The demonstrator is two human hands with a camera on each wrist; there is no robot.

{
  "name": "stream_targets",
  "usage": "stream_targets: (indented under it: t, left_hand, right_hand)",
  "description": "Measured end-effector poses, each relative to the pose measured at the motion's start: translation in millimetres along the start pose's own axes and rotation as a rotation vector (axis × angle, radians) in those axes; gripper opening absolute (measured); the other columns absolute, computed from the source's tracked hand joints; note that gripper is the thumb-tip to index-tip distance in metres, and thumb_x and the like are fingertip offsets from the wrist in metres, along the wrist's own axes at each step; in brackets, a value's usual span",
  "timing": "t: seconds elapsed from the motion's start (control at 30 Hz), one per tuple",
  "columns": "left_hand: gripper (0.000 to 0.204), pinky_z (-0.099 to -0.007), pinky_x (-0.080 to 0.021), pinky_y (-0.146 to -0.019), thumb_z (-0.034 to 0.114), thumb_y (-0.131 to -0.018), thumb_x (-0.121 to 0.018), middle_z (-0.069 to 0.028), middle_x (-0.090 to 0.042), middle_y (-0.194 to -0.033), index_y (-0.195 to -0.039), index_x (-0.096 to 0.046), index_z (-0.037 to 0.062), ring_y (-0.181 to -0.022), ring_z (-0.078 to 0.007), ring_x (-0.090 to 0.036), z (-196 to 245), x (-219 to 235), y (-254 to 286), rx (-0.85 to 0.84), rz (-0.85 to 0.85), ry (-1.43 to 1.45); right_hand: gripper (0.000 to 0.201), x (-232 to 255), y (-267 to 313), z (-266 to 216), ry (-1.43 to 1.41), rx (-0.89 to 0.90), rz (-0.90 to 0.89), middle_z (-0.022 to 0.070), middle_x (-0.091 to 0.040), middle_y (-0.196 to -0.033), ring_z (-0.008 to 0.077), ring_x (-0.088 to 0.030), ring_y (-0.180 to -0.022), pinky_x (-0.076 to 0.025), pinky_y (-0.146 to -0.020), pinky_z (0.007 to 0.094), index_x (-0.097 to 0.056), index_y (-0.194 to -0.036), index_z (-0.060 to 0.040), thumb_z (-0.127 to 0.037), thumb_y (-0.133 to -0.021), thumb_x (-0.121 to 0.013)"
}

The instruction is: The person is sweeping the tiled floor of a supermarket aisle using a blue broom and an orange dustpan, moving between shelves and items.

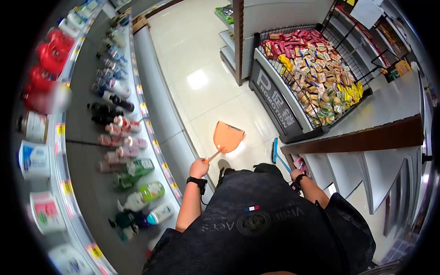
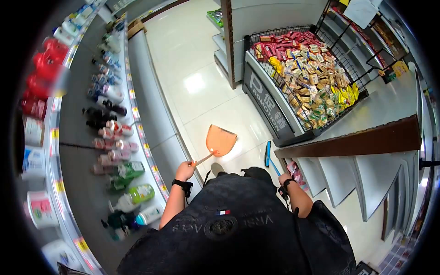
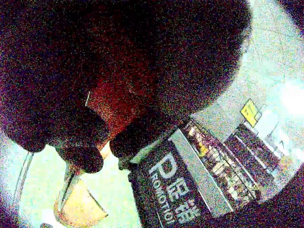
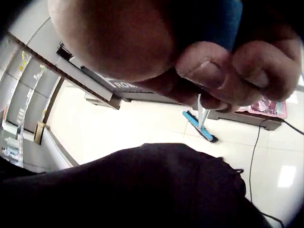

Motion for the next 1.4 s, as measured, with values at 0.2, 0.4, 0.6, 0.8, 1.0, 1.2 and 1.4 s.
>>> stream_targets:
  t: [0.2,0.4,0.6,0.8,1.0,1.2,1.4]
  left_hand:
    - [0.031,-0.0444,-0.048,-0.079,0.027,-0.081,-0.052,-0.0229,-0.064,-0.093,-0.094,-0.066,0.0029,-0.091,-0.037,-0.061,36,49,-99,-0.083,-0.033,-0.144]
    - [0.03,-0.043,-0.048,-0.083,0.016,-0.076,-0.051,-0.0215,-0.064,-0.099,-0.1,-0.065,0.0041,-0.095,-0.0361,-0.061,76,63,-180,-0.058,-0.087,-0.256]
    - [0.032,-0.0421,-0.047,-0.084,0.016,-0.075,-0.051,-0.0216,-0.064,-0.099,-0.101,-0.064,0.0041,-0.096,-0.0345,-0.061,116,82,-236,-0.006,-0.068,-0.265]
    - [0.032,-0.0422,-0.049,-0.082,0.019,-0.077,-0.05,-0.0191,-0.064,-0.099,-0.104,-0.066,0.0121,-0.094,-0.0335,-0.062,156,94,-283,0.015,-0.061,-0.318]
    - [0.035,-0.0408,-0.049,-0.084,0.02,-0.078,-0.05,-0.0173,-0.064,-0.102,-0.109,-0.065,0.0159,-0.096,-0.0329,-0.061,189,85,-330,0.021,-0.078,-0.376]
    - [0.029,-0.0421,-0.051,-0.077,0.017,-0.079,-0.05,-0.0166,-0.066,-0.095,-0.103,-0.066,0.013,-0.088,-0.0323,-0.064,210,85,-357,-0.042,-0.07,-0.442]
    - [0.022,-0.0428,-0.051,-0.075,0.015,-0.08,-0.049,-0.0189,-0.066,-0.091,-0.093,-0.066,0.0088,-0.085,-0.0337,-0.064,232,86,-378,-0.085,-0.057,-0.46]
  right_hand:
    - [0.021,24,-11,-60,0.241,0.058,-0.029,0.021,-0.066,-0.092,0.0335,-0.065,-0.087,-0.051,-0.076,0.0399,-0.071,-0.087,-0.0041,-0.012,-0.067,-0.066]
    - [0.021,33,-80,-87,0.396,0.165,-0.015,0.0201,-0.066,-0.093,0.0325,-0.064,-0.09,-0.051,-0.078,0.0404,-0.071,-0.085,-0.0039,-0.01,-0.066,-0.065]
    - [0.021,73,-159,-83,0.072,-0.032,-0.047,0.0201,-0.065,-0.096,0.0327,-0.064,-0.091,-0.05,-0.078,0.0405,-0.071,-0.086,-0.0038,-0.011,-0.068,-0.063]
    - [0.017,145,-189,-161,0.394,0.113,-0.239,0.0179,-0.066,-0.09,0.0318,-0.064,-0.081,-0.051,-0.069,0.0413,-0.069,-0.089,-0.0007,-0.01,-0.079,-0.057]
    - [0.018,145,-248,-258,0.684,0.496,-0.213,0.0146,-0.064,-0.074,0.0289,-0.062,-0.064,-0.05,-0.059,0.041,-0.067,-0.082,-0.0029,-0.012,-0.082,-0.052]
    - [0.023,181,-238,-309,-0.008,-0.081,-0.149,0.0165,-0.064,-0.086,0.0272,-0.062,-0.076,-0.051,-0.066,0.0401,-0.065,-0.086,-0.0023,-0.014,-0.087,-0.045]
    - [0.024,266,-166,-419,0.088,0.062,-0.087,0.0165,-0.066,-0.1,0.0298,-0.064,-0.09,-0.052,-0.074,0.04,-0.067,-0.097,-0.0013,-0.011,-0.083,-0.05]
Point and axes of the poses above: each hand's wrist, its own y-axis away from the middle knuckle, its own x-axis out of the back of the hand, z = x × y, the point moved 9 cm from there along -y, towards the middle knuckle
